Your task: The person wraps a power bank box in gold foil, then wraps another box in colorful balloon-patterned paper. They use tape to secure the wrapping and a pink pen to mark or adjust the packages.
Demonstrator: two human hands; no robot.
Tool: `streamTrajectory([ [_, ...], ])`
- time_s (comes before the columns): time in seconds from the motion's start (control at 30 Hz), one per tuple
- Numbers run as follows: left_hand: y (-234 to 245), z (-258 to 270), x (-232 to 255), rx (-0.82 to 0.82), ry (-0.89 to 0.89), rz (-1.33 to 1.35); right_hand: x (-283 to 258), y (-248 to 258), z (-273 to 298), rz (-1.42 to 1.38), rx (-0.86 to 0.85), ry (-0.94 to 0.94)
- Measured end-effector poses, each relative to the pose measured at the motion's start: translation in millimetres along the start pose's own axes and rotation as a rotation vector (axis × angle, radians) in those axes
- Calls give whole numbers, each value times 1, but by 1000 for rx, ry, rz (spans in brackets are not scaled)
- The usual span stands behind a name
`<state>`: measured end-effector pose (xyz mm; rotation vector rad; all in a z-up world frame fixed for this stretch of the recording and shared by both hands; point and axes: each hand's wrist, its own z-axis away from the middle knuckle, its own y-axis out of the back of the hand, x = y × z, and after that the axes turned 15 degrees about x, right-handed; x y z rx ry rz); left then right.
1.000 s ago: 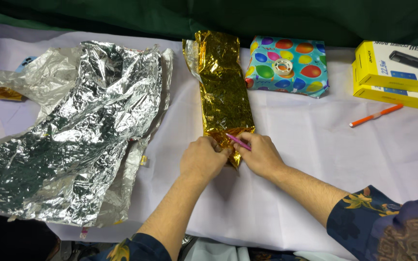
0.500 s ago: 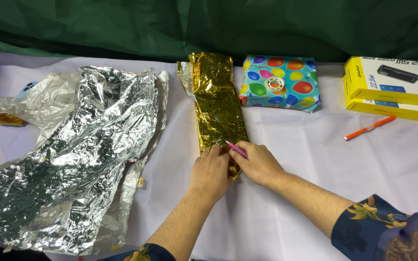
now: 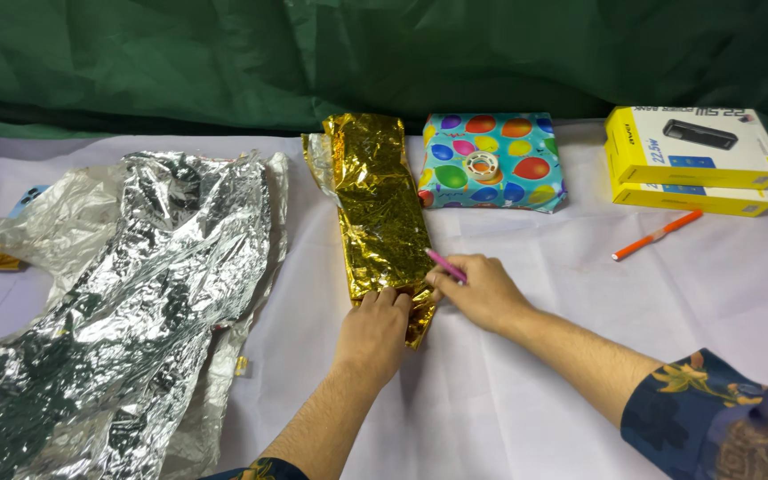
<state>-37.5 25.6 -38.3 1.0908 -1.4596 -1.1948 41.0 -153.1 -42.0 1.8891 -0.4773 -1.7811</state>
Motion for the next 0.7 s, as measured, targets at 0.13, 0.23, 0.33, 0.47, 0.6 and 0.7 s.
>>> streamTrajectory([
  [0.13, -4, 1, 3, 60, -73, 40, 27, 12, -31, 4, 200, 0],
  [0.23, -6, -2, 9, 75, -140, 90, 46, 22, -57, 48, 409, 54],
  [0.33, -2, -8, 13, 52, -169, 120, 57, 34, -82, -2, 493, 144],
  [0.47, 13, -23, 12, -45, -64, 218, 56, 45, -113, 120, 519, 119],
  [0.6, 30, -43, 9, 102, -35, 334, 46, 45, -130, 279, 491, 148],
  [0.7, 38, -60, 5, 208, -22, 379, 41, 43, -135, 352, 436, 116],
])
